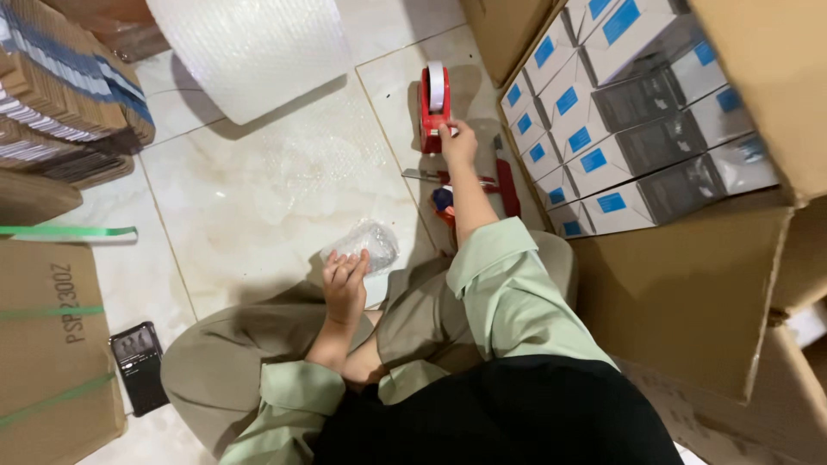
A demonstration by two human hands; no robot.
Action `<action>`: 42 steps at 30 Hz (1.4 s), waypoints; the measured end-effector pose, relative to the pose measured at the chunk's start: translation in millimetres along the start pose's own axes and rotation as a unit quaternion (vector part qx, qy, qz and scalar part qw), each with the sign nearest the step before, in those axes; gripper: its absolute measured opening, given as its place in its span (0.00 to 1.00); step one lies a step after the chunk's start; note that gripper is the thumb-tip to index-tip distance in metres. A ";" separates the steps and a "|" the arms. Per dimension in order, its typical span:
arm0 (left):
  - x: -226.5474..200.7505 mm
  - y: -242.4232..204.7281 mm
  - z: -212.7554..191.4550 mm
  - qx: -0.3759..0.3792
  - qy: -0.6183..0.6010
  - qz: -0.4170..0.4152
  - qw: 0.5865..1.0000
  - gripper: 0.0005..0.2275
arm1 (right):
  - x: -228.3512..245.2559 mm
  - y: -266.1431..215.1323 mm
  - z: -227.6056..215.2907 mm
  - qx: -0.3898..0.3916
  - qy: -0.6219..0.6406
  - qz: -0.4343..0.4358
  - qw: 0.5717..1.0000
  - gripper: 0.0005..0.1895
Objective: The person sits on the floor and wraps small white boxes with bubble wrap. They use a utility knife to cut the bubble wrap and a tape dispenser to secure the wrapping. The wrapped boxes are then placed into a larger cardboard box.
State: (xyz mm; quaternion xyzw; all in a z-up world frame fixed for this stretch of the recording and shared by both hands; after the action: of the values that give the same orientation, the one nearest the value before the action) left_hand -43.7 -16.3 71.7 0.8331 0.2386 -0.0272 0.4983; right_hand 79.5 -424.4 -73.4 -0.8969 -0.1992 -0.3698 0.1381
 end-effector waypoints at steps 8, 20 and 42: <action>-6.9 13.0 -7.5 -0.041 -0.012 0.027 0.999 0.11 | 17.4 -28.7 -4.5 0.028 0.381 0.063 0.922 0.05; -3.6 -2.2 -0.4 -0.029 0.007 0.026 0.999 0.11 | -57.2 -28.0 81.9 0.128 0.424 0.288 0.849 0.06; -9.6 27.6 -41.2 -0.076 -0.063 0.026 0.995 0.05 | 137.2 -347.9 -101.2 0.360 0.117 -0.094 0.921 0.13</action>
State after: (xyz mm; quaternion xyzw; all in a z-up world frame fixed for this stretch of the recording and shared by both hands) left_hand -48.4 4.2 117.7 0.7952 0.1865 -0.0490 0.5748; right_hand -53.1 -122.3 129.8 -0.7139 -0.3851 -0.3867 0.4388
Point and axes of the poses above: each hand's wrist, its own y-axis towards the middle knuckle, its own z-axis out of the palm, x = y × z, the point moved 6 cm from there along y, towards the middle knuckle, and after that the axes turned 7 degrees about -y, right-handed, at the moved point
